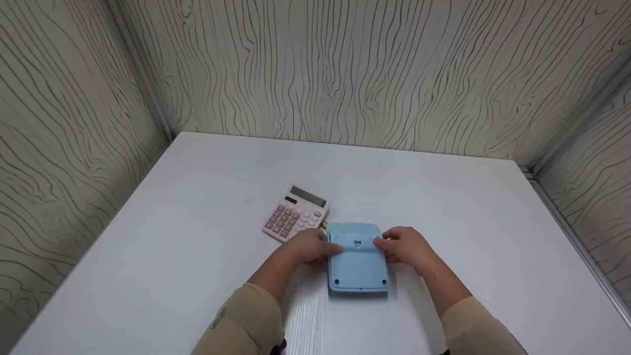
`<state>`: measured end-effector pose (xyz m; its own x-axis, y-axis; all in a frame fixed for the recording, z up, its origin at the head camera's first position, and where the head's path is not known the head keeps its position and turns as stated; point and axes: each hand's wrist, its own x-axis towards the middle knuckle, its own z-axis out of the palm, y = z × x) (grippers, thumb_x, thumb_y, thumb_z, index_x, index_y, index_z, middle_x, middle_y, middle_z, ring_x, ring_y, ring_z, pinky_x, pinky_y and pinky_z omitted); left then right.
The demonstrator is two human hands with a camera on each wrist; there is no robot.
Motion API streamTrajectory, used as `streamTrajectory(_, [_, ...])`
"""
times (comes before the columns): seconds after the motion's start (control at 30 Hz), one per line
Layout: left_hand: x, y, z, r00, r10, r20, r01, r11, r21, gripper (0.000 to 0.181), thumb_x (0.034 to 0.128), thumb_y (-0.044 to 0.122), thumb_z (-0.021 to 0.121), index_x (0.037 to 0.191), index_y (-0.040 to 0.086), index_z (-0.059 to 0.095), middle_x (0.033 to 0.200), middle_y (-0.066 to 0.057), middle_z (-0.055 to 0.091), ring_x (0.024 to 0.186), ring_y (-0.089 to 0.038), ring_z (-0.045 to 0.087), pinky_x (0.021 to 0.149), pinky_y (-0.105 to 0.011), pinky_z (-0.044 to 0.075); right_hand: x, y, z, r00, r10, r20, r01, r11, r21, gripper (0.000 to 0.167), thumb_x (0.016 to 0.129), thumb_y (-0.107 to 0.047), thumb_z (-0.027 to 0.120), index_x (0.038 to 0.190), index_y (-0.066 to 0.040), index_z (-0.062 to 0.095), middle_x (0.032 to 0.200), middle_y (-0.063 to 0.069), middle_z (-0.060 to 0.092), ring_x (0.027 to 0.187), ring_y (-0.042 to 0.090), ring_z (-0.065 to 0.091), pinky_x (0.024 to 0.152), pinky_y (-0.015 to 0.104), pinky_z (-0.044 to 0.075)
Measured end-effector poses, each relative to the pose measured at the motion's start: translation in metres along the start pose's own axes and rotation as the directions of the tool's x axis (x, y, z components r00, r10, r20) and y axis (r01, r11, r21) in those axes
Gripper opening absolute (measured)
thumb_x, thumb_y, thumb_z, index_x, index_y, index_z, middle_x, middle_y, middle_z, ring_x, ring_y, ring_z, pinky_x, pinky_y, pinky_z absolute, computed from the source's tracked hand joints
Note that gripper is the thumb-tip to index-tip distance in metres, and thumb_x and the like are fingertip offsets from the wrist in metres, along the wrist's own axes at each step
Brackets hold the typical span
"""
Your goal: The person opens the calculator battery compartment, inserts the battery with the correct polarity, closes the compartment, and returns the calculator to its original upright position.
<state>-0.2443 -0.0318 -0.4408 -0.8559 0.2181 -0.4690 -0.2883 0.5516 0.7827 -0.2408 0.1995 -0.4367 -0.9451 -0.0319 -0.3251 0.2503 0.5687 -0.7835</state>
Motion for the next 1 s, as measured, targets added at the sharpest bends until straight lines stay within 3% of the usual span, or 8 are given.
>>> streamTrajectory(0.13, [-0.001, 0.002, -0.003, 0.999, 0.044, -0.005, -0.044, 0.997, -0.060, 0.036, 0.0783, 0.036, 0.070, 0.099, 0.008, 0.058, 0.086, -0.005, 0.060, 0.075, -0.019, 0.059, 0.067, -0.030, 0.051, 0.000, -0.007, -0.003, 1.000, -0.011, -0.004, 0.012, 1.000, 0.023, 0.046, 0.083, -0.028, 0.067, 0.115, 0.003, 0.056, 0.103, 0.012, 0.063, 0.085, 0.018, 0.063, 0.074, 0.033, 0.053])
streamTrajectory(0.47, [0.000, 0.012, -0.003, 0.997, 0.066, -0.034, -0.072, 0.977, -0.200, 0.045, 0.0815, 0.038, 0.065, 0.115, 0.010, 0.056, 0.092, -0.004, 0.061, 0.079, -0.018, 0.061, 0.070, -0.030, 0.052, 0.001, -0.016, -0.005, 0.999, -0.028, -0.041, 0.029, 0.999, 0.021, 0.048, 0.087, -0.028, 0.062, 0.126, -0.004, 0.048, 0.108, 0.016, 0.056, 0.090, 0.020, 0.062, 0.079, 0.035, 0.051])
streamTrajectory(0.63, [-0.003, 0.019, -0.003, 0.994, 0.097, -0.053, -0.108, 0.953, -0.283, 0.040, 0.0849, 0.034, 0.062, 0.115, 0.010, 0.054, 0.095, -0.006, 0.061, 0.082, -0.018, 0.062, 0.071, -0.031, 0.053, 0.001, -0.020, -0.001, 0.999, -0.024, -0.025, 0.024, 0.999, 0.030, 0.058, 0.087, -0.039, 0.060, 0.131, -0.005, 0.042, 0.118, 0.018, 0.052, 0.102, 0.027, 0.058, 0.086, 0.039, 0.048])
streamTrajectory(0.87, [-0.012, 0.034, 0.004, 0.988, 0.151, -0.043, -0.156, 0.926, -0.344, 0.025, 0.0902, 0.027, 0.056, 0.107, 0.009, 0.050, 0.096, -0.008, 0.060, 0.081, -0.019, 0.063, 0.067, -0.033, 0.054, 0.002, -0.024, 0.005, 1.000, -0.024, 0.006, 0.024, 0.995, 0.099, 0.087, 0.080, -0.061, 0.055, 0.142, -0.008, 0.023, 0.137, 0.023, 0.037, 0.122, 0.038, 0.041, 0.096, 0.050, 0.038])
streamTrajectory(1.0, [-0.016, 0.042, 0.010, 0.985, 0.166, -0.035, -0.168, 0.919, -0.357, 0.024, 0.0915, 0.025, 0.055, 0.109, 0.010, 0.048, 0.096, -0.009, 0.060, 0.080, -0.019, 0.064, 0.066, -0.033, 0.054, 0.001, -0.027, 0.009, 0.999, -0.040, 0.025, 0.037, 0.989, 0.140, 0.085, 0.081, -0.064, 0.050, 0.141, -0.009, 0.025, 0.143, 0.021, 0.030, 0.128, 0.038, 0.032, 0.099, 0.053, 0.033])
